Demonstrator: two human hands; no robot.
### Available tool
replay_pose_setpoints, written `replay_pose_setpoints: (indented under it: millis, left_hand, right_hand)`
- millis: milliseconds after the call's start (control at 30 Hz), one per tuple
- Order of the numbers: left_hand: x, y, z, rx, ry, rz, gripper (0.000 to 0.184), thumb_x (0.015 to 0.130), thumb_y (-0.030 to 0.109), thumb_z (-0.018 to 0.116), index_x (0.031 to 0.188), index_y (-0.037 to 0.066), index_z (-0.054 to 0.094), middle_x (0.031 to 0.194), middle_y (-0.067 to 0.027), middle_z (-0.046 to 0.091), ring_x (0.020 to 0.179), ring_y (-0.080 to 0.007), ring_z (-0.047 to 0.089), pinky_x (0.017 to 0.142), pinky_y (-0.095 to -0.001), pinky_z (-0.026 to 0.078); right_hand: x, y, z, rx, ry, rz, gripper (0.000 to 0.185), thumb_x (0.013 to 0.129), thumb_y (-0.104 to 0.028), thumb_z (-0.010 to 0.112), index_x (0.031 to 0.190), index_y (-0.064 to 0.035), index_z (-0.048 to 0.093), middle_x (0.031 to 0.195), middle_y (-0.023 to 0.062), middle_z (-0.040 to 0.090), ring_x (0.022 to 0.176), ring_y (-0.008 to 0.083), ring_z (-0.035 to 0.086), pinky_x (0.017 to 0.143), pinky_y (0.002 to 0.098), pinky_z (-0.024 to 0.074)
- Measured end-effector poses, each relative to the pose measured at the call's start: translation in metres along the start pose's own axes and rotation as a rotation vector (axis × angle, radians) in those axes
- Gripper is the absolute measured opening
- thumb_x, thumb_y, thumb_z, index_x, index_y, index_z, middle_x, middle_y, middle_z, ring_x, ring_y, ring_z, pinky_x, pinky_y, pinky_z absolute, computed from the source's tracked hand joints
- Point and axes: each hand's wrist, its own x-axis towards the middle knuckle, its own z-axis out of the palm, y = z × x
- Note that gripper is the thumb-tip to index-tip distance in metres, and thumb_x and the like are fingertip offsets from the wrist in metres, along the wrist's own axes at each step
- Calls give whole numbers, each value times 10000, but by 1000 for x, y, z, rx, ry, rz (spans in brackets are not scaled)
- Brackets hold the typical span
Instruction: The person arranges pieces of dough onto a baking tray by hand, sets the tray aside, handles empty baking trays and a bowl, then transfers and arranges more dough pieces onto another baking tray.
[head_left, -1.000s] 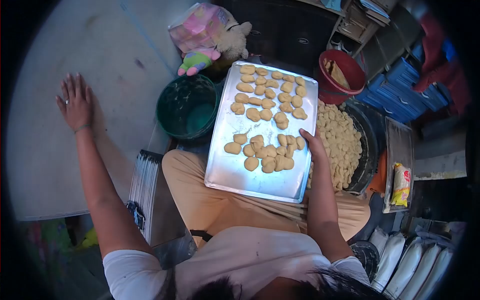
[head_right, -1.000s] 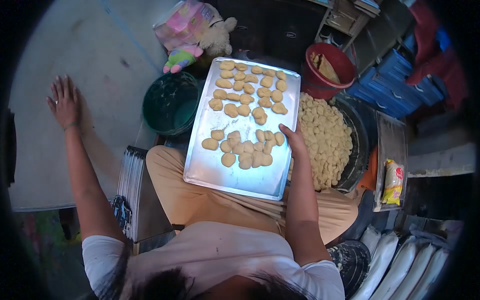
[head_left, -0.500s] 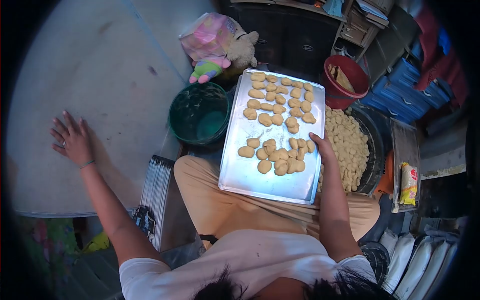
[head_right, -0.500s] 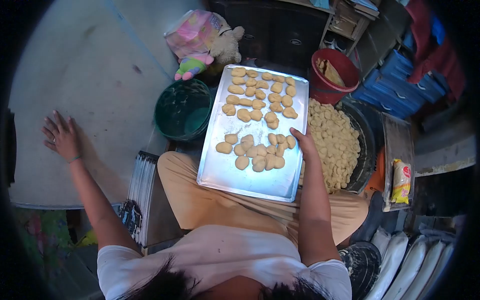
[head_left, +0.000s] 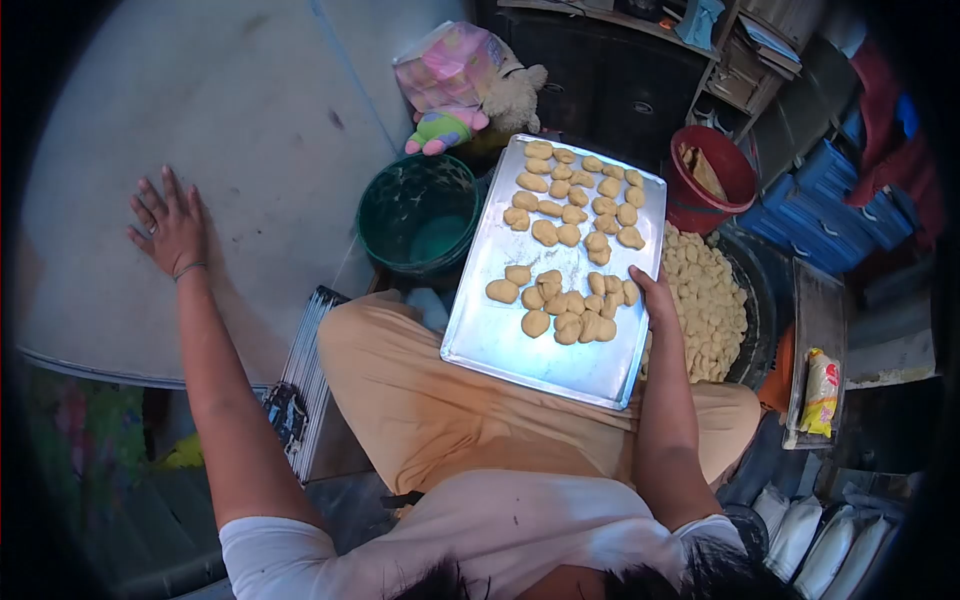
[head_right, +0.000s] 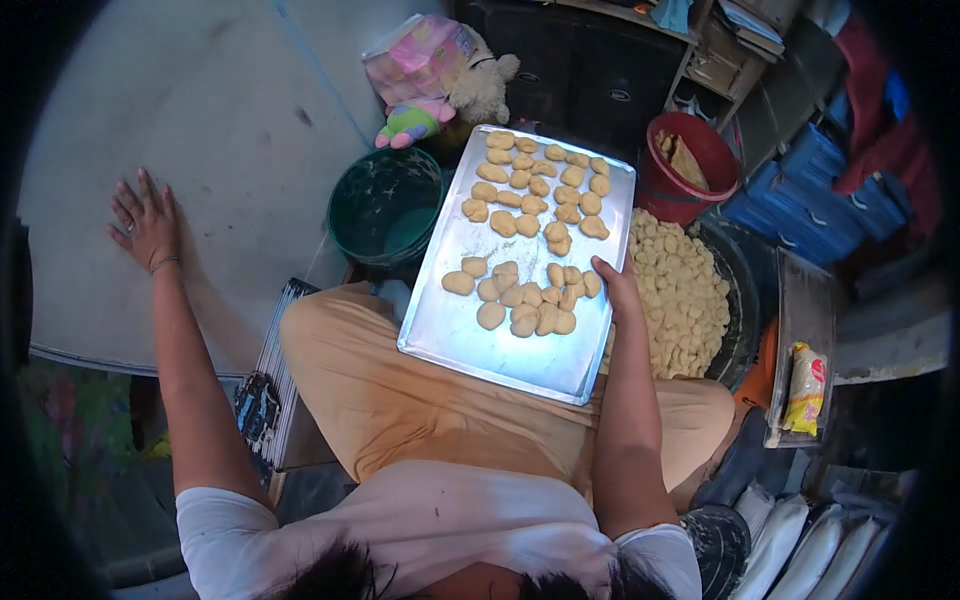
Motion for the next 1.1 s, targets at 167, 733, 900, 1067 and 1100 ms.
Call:
replay_pose_setpoints:
  millis: [167,733,900,1067,1100]
  left_hand:
    - [5,3,8,-61,43,10,601,945,631,326,1497,449,173,1600,64,133,1464,-179,138,1130,-540,110]
    - [-289,186,-141,-1793,-355,1081,504,906,306,601,1330,49,509,1432,-268,387,1346,-428,347,1093,-467,304]
    - [-307,190,-129,-1769,-536,1047,580,935,337,557,1416,50,403,1494,-259,288,1356,-413,331,1098,-438,298]
    - [-292,211,-94,-1937,-1396,677,756,913,425,601,1428,-55,327,1413,-245,430,1283,-305,452,1068,-366,342]
    - [-294,213,-90,-1950,-1519,687,788,904,442,607,1433,-61,310,1420,-237,424,1283,-295,449,1068,-361,340]
  right_hand:
    - [5,7,-5,-37,-3,-62,772,805,-116,719,1443,-28,295,1298,163,536,1155,259,545,960,367,452]
    - [-1,-3,0,1,6,13,823,809,-143,737,1467,-55,250,1330,153,501,1185,247,516,978,363,440]
    - [-2,2,-14,137,-22,68,774,893,-468,609,1466,-63,282,1412,153,441,1249,252,469,1019,389,408]
    - [16,33,-31,476,-99,109,776,880,-614,543,1415,-70,401,1364,136,511,1189,270,526,984,398,445]
    - [16,34,-28,490,-97,121,768,879,-611,547,1409,-70,413,1343,133,531,1173,270,539,975,400,451]
